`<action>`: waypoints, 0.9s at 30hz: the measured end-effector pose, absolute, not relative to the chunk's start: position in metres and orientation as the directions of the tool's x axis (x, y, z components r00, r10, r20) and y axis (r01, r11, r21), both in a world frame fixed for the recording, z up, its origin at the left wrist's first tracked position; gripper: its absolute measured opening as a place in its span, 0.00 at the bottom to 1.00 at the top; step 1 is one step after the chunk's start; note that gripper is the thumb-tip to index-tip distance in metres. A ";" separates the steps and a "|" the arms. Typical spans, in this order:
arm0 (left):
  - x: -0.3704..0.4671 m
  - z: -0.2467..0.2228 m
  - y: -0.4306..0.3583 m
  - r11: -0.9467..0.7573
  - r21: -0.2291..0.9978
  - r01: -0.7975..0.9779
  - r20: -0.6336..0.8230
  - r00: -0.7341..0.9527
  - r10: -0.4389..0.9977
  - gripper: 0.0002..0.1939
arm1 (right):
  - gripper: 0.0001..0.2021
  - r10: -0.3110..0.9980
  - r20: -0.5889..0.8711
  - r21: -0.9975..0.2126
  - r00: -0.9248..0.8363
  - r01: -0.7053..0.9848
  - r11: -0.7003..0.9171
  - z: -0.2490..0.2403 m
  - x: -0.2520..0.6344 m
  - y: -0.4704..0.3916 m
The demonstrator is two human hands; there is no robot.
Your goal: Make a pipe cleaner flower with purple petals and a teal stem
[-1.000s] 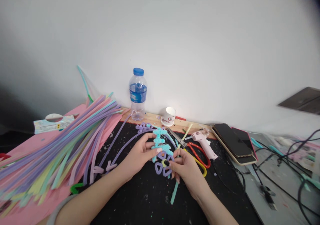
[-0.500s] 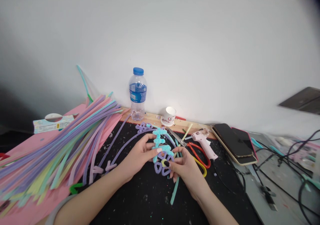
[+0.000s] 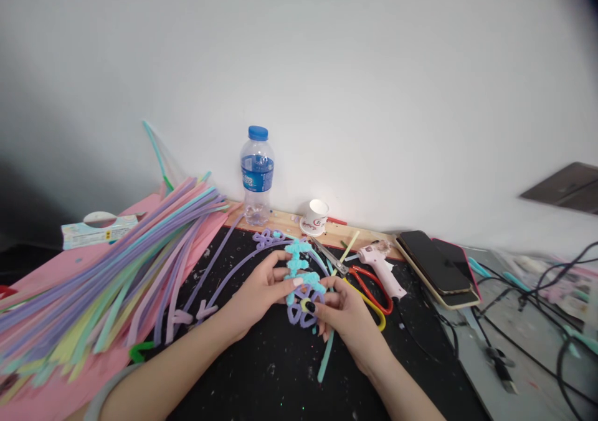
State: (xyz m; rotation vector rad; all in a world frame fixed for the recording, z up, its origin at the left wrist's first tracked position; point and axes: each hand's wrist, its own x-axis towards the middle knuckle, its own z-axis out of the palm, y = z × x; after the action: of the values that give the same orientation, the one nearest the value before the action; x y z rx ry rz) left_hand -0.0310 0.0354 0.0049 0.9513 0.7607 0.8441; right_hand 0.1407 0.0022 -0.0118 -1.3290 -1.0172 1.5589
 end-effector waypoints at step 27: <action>-0.032 0.003 0.038 0.321 0.916 -0.239 -0.190 0.445 0.875 0.20 | 0.17 0.939 -0.321 -0.938 -0.124 -0.094 -0.333 -0.008 0.143 0.002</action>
State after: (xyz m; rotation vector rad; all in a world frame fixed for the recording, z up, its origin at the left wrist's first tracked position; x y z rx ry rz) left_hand -0.0316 0.0377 0.0030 0.9685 0.7972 0.8433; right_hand 0.1427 0.0019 -0.0084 -1.3084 -1.0241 1.5855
